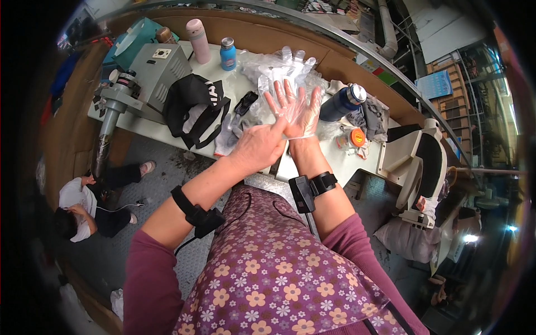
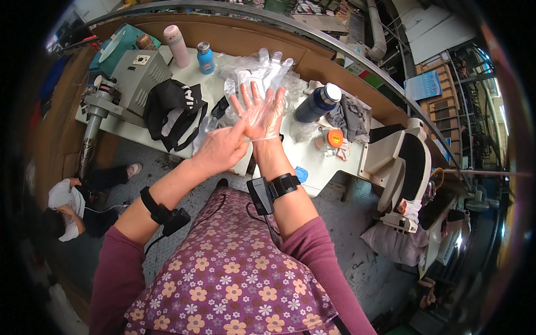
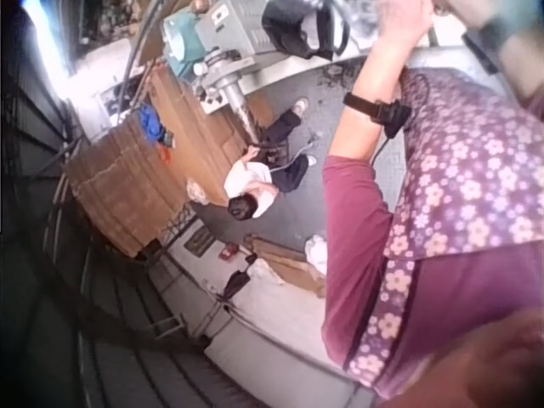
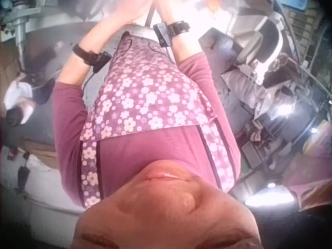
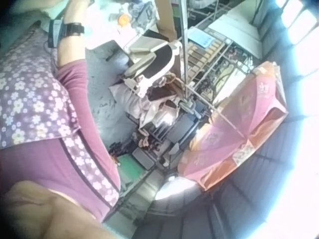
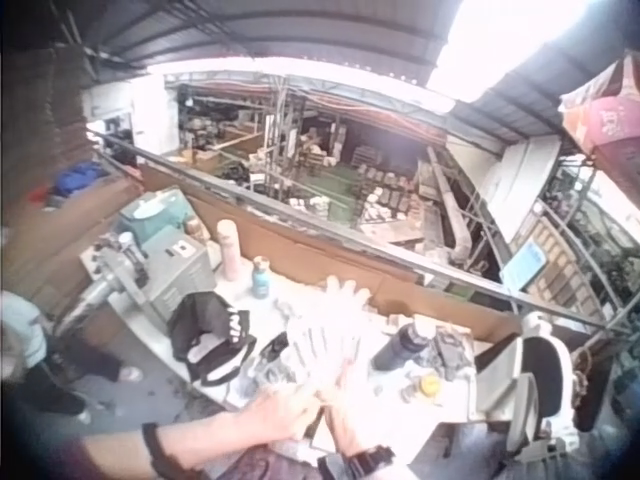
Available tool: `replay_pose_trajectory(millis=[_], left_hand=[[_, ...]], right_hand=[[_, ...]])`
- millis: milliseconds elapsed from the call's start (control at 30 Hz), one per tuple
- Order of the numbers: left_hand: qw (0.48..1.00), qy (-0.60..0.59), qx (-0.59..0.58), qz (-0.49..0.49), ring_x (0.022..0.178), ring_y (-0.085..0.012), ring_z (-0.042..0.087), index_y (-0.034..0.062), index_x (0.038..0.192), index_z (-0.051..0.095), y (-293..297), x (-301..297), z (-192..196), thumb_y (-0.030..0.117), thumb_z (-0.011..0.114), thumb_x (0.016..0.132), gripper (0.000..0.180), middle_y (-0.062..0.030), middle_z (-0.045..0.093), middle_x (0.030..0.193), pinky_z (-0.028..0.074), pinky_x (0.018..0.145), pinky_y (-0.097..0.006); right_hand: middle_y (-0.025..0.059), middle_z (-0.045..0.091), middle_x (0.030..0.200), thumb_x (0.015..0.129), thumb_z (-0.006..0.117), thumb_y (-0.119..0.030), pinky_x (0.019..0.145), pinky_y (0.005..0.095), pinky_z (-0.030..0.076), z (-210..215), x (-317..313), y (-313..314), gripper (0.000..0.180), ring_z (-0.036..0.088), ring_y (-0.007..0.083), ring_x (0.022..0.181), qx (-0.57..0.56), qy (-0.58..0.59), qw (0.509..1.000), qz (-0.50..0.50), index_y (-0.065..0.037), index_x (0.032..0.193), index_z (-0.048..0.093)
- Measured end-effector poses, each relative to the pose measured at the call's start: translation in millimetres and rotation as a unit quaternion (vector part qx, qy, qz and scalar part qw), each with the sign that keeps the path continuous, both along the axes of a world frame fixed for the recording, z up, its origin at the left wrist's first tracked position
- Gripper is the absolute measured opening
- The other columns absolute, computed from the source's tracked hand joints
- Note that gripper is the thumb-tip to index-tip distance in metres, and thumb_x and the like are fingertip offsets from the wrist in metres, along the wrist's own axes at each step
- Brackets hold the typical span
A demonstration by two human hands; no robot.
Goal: The recorder puts on plastic gloves and then fabric work gloves at a workbench.
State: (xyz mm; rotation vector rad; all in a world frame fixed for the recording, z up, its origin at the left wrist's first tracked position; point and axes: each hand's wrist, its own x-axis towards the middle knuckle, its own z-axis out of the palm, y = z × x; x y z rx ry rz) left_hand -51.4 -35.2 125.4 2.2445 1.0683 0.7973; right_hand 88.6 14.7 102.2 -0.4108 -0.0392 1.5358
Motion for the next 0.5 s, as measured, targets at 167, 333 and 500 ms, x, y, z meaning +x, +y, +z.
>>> replay_pose_trajectory(millis=[167, 333, 500], left_hand=[[0.987, 0.097, -0.030, 0.120, 0.083, -0.0429, 0.064, 0.0054, 0.089, 0.054, 6, -14, -43, 0.012, 0.063, 0.079, 0.015, -0.0176, 0.063, 0.084, 0.049, 0.070, -0.054], [0.967, -0.068, -0.218, 0.115, 0.087, -0.0236, 0.066, 0.0025, 0.094, 0.054, -24, -7, -61, 0.014, 0.075, 0.084, 0.025, -0.0089, 0.060, 0.092, 0.053, 0.077, -0.038], [0.963, -0.174, -0.169, 0.121, 0.101, -0.0266, 0.064, 0.0045, 0.114, 0.056, -36, 9, -54, 0.021, 0.077, 0.087, 0.039, -0.0099, 0.059, 0.113, 0.055, 0.086, -0.039]], right_hand=[[0.0004, 0.012, 0.170, 0.093, 0.043, -0.076, 0.116, 0.0716, 0.025, -7, -2, -12, 0.093, 0.022, 0.0374, 0.153, 0.010, 0.159, 0.987, -0.026, -0.038, 0.161, -0.008], [-0.0007, 0.013, 0.170, 0.094, 0.042, -0.075, 0.116, 0.0723, 0.023, -17, 10, -18, 0.091, 0.019, 0.0349, 0.154, -0.024, 0.155, 0.986, -0.063, -0.034, 0.163, -0.001], [0.0052, 0.027, 0.166, 0.096, 0.040, -0.072, 0.115, 0.0728, 0.022, -31, 14, -23, 0.086, 0.031, 0.0371, 0.149, 0.008, 0.266, 0.962, -0.067, -0.031, 0.163, 0.005]])
